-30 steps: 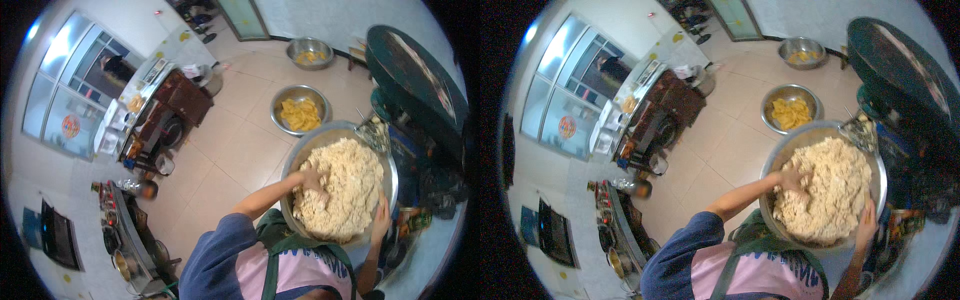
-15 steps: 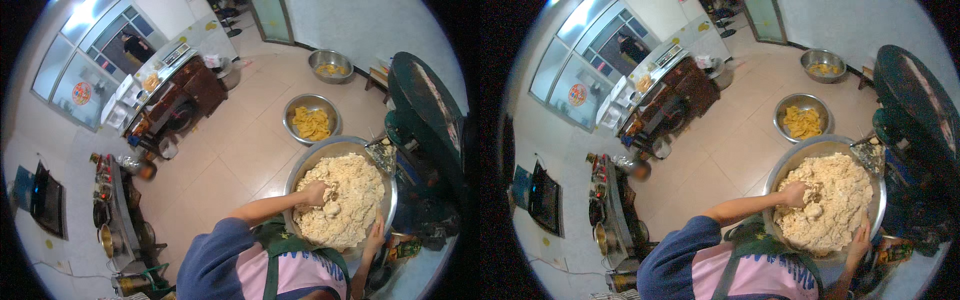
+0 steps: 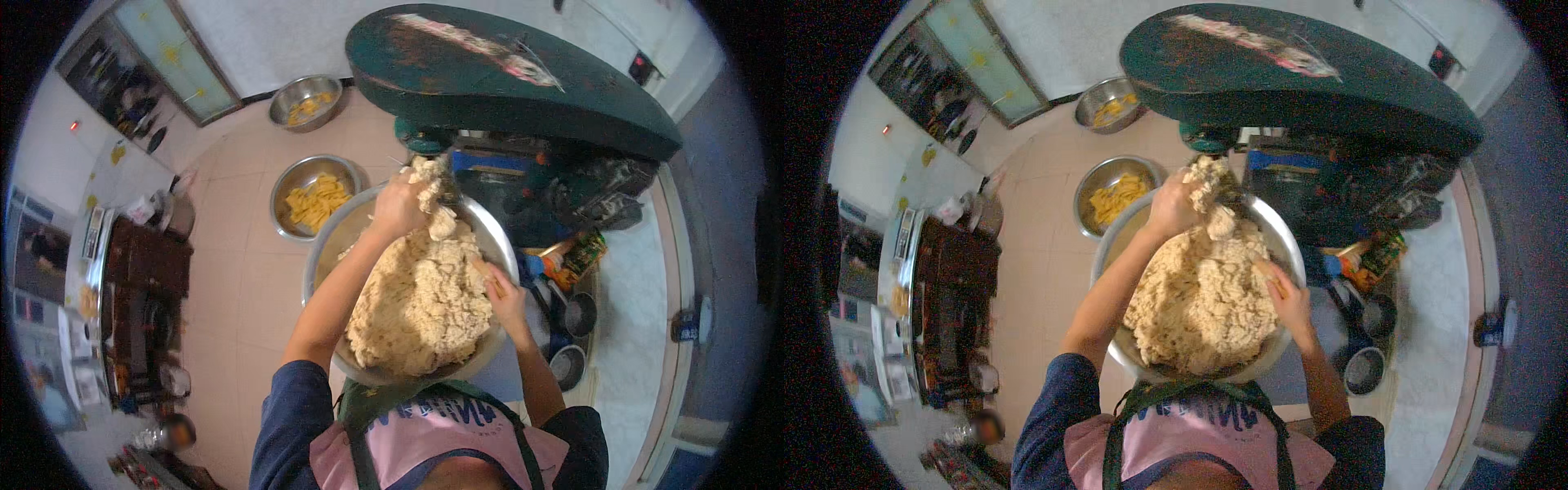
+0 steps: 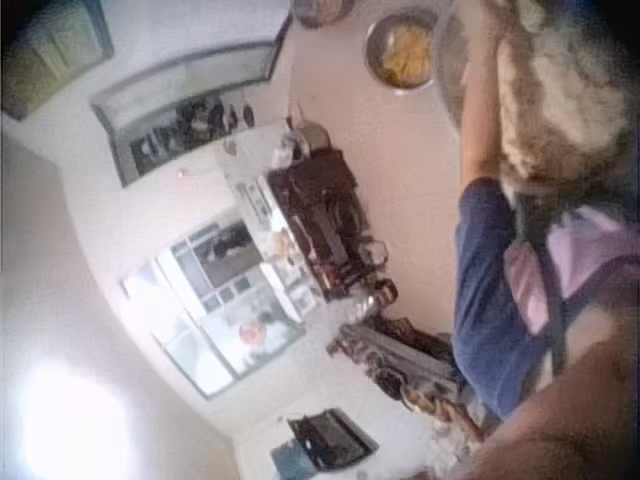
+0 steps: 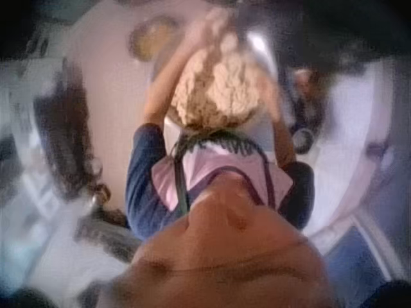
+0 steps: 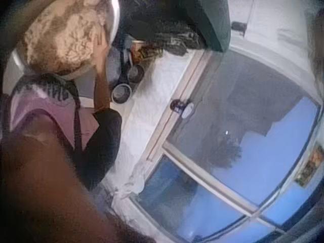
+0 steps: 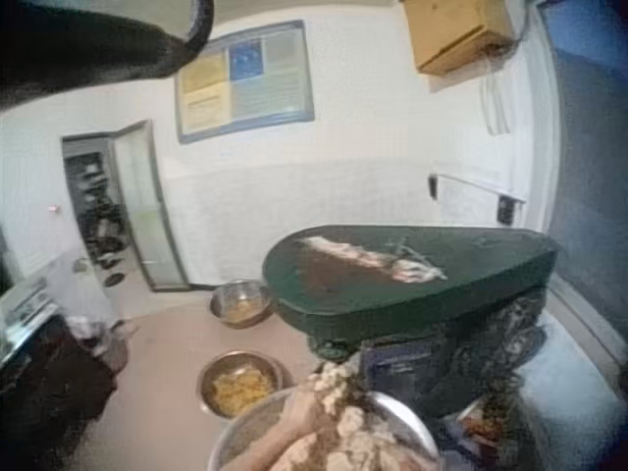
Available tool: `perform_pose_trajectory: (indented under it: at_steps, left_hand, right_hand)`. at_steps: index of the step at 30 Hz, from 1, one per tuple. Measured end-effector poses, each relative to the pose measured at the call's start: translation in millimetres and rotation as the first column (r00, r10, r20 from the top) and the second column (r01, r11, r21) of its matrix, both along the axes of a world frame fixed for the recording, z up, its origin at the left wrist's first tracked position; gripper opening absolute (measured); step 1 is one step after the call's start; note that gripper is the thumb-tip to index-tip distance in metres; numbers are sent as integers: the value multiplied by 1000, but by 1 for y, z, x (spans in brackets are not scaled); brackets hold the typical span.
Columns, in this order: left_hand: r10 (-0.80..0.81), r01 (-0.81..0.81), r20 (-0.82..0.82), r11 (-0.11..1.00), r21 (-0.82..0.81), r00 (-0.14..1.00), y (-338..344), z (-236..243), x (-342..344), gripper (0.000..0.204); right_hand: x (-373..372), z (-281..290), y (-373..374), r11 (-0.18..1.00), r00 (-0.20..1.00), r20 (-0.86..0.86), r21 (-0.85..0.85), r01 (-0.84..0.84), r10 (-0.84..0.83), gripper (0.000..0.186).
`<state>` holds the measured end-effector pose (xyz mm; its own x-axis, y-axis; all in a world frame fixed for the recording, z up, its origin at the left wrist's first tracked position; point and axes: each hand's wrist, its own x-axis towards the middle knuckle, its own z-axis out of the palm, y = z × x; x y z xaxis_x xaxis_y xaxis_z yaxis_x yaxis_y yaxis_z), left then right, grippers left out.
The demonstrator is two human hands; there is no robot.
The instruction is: The person mixes dough by hand in a large bowl, feeds it into a noodle-making machine, and gathers the resulting long noodle strands into metal basins.
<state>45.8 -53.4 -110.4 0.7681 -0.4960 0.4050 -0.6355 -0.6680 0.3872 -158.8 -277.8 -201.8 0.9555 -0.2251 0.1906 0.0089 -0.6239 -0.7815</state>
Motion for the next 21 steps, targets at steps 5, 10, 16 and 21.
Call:
perform_pose_trajectory:
  at_steps: [5, 10, 16, 21]
  left_hand:
    - [104, 1, -350, 958, 287, 931, -27, -32, 50, 66]
    - [-119, 158, -519, 987, 31, 847, -35, -27, 61, 111]
    - [-337, 101, -471, 883, -458, 815, -18, -64, 74, 118]
    - [-136, 53, -326, 966, -253, 936, -18, -69, 50, 58]
  right_hand:
    - [35, 32, 8, 994, 999, -1, 101, 47, -48, 34]
    - [127, 99, 29, 987, 989, 55, 72, -145, 141, 33]
    - [186, 82, 39, 984, 967, -185, -1, -179, 175, 30]
    - [195, 80, 53, 889, 934, -355, -413, -198, 43, 30]
